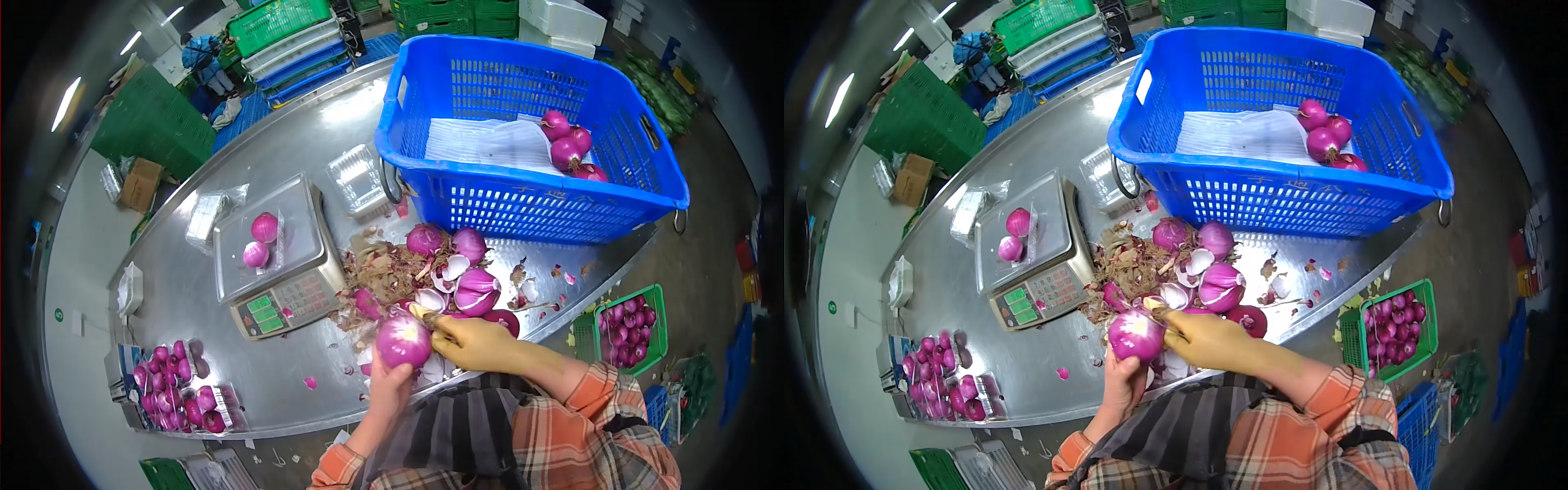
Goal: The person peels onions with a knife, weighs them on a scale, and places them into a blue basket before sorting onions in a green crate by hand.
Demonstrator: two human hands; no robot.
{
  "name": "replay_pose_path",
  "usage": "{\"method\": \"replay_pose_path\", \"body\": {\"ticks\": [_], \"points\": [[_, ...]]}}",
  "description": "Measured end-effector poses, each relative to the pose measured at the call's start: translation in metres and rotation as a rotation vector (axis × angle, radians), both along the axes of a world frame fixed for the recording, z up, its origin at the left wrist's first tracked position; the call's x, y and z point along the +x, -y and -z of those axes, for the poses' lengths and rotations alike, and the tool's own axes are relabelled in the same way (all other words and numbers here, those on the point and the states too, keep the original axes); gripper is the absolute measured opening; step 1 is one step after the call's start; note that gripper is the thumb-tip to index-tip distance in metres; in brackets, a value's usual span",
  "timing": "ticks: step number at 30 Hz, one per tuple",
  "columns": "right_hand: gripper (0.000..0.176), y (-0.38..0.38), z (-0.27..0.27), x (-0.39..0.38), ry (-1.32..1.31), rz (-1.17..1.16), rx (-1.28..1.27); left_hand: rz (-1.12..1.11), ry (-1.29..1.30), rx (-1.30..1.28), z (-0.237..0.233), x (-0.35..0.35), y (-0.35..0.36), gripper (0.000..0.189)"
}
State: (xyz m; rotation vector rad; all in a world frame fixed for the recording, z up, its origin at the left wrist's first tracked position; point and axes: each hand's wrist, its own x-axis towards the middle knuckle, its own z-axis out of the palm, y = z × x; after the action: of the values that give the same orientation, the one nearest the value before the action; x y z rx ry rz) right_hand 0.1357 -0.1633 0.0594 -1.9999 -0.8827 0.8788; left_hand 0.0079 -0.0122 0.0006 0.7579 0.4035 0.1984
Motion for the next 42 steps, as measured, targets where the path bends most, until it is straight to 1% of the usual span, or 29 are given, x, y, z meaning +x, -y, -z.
{"method": "replay_pose_path", "body": {"ticks": [1,2,4,5,7,8,9,11,12,13,14,16,17,20,23,26,29,32,35,38,41,42], "points": [[0.050,0.004,-0.012,0.003,-0.188,0.015,0.027,-0.027,0.004,-0.004,-0.004,0.002,-0.002,0.087],[0.066,0.008,-0.006,0.006,-0.497,0.102,0.160,-0.018,0.021,-0.004,-0.005,0.002,-0.006,0.088],[0.063,0.007,-0.006,0.008,-0.723,0.221,0.216,0.008,0.046,-0.005,-0.003,-0.001,-0.012,0.089],[0.067,0.005,0.000,0.007,-0.713,0.215,0.265,0.033,0.045,0.022,-0.003,-0.003,-0.014,0.094],[0.068,0.000,0.025,0.005,-0.887,0.214,0.269,0.066,0.090,0.071,-0.005,-0.001,-0.014,0.097],[0.069,-0.002,0.028,0.005,-0.975,0.212,0.270,0.081,0.113,0.094,-0.007,0.000,-0.013,0.099],[0.069,-0.002,0.025,0.006,-1.019,0.207,0.143,0.100,0.124,0.104,-0.007,0.001,-0.013,0.100],[0.067,-0.007,0.019,0.001,-0.943,0.192,0.150,0.133,0.150,0.126,-0.009,0.003,-0.015,0.103],[0.065,-0.009,0.018,0.000,-0.905,0.182,0.154,0.156,0.106,0.205,-0.013,0.003,-0.017,0.101],[0.066,-0.010,0.020,0.001,-0.909,0.199,0.245,0.177,0.062,0.285,-0.019,0.001,-0.019,0.098],[0.066,-0.011,0.019,0.001,-0.871,0.233,0.269,0.197,0.016,0.364,-0.023,0.000,-0.020,0.096],[0.067,-0.010,0.016,0.002,-0.794,0.304,0.317,0.197,-0.001,0.454,-0.029,0.002,-0.019,0.089],[0.068,-0.008,0.017,0.005,-0.803,0.271,0.291,0.198,-0.010,0.499,-0.030,0.003,-0.019,0.085],[0.066,-0.011,0.014,0.000,-0.649,0.321,0.365,0.193,-0.065,0.440,-0.031,0.004,-0.017,0.075],[0.066,-0.011,0.008,-0.007,-0.462,0.319,0.240,0.137,-0.087,0.581,-0.023,0.007,-0.013,0.069],[0.066,-0.010,-0.005,-0.011,-0.306,0.316,0.057,0.124,-0.159,0.521,-0.019,0.008,-0.011,0.063],[0.067,-0.007,0.006,-0.019,0.000,0.303,0.140,0.128,-0.172,0.595,-0.027,0.009,-0.007,0.060],[0.067,-0.006,0.007,-0.022,-0.029,0.305,0.123,0.164,-0.157,0.585,-0.026,0.009,-0.009,0.059],[0.066,-0.004,0.002,-0.023,0.023,0.286,0.034,0.258,-0.201,0.394,-0.025,0.007,-0.013,0.058],[0.066,-0.004,0.004,-0.026,0.086,0.264,-0.021,0.306,-0.199,0.392,-0.018,0.007,-0.015,0.056],[0.058,-0.005,0.016,-0.029,0.185,0.297,0.025,0.331,-0.247,0.323,-0.016,0.008,-0.016,0.053],[0.061,-0.005,0.015,-0.029,0.150,0.292,-0.008,0.318,-0.249,0.305,-0.015,0.008,-0.015,0.054]]}}
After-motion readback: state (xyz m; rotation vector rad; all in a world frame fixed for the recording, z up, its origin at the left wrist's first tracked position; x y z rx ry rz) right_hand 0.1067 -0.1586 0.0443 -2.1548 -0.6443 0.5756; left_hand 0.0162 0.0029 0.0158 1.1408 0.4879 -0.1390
